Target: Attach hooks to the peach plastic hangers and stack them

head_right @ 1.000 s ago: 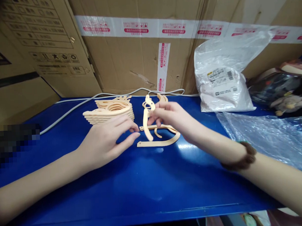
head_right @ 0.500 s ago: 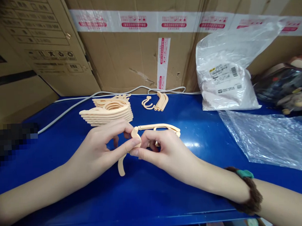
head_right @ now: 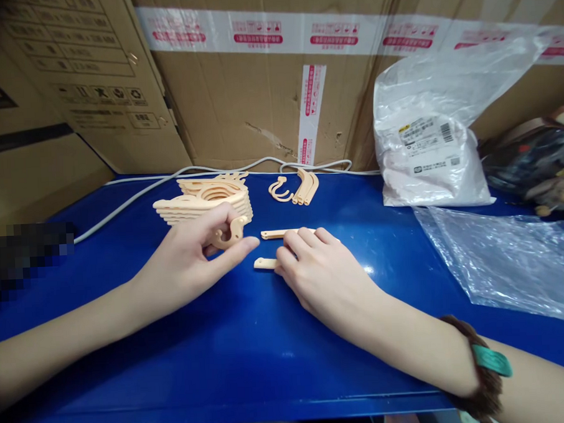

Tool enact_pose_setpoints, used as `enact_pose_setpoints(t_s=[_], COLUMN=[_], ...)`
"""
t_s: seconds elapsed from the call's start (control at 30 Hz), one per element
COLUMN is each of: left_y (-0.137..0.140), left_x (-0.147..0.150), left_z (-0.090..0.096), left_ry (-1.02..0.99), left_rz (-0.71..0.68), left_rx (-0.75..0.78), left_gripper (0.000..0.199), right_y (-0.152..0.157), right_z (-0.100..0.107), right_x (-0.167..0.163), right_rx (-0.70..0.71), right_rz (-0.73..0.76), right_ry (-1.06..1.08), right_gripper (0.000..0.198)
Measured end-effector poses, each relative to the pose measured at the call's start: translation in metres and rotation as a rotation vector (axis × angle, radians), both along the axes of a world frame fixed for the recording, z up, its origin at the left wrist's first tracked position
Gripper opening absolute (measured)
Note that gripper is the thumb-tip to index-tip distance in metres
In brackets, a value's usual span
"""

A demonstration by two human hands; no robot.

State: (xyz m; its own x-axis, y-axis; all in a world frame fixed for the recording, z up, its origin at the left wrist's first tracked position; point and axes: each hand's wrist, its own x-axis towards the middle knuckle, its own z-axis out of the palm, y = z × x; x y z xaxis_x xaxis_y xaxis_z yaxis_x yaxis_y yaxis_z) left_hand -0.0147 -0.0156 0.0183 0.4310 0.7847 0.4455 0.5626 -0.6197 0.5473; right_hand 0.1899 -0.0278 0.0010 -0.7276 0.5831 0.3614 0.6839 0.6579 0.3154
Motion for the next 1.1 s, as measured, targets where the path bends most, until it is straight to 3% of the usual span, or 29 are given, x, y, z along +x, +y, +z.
enact_pose_setpoints(t_s=[0.17,0.47,0.8,1.1], left_y=[0.003,0.003,0.005,0.005], left_x=[-0.002,-0.006,-0.007,-0.006], left_z=[-0.004,-0.005,-0.006,-0.003], left_ry=[0.123,0.273,0.402,0.448], left_rz=[-0.025,-0.145,-0.151,-0.056], left_rx=[0.119,0.336,0.342,0.394], left_gripper=[0.024,0.027,0.036,0.046], right_y=[0.003,0.002,0.012,0.01], right_z=[-0.002,0.0,0.006,0.011], right_x=[-0.001,0.004,0.013,0.011], right_rx=[0.002,-0.114,-0.367,-0.28], right_rz=[0.067,0.178,0.165,0.171], right_ry=[0.082,0.086,0.202,0.224], right_gripper=[0.025,0.022,0.016,0.01])
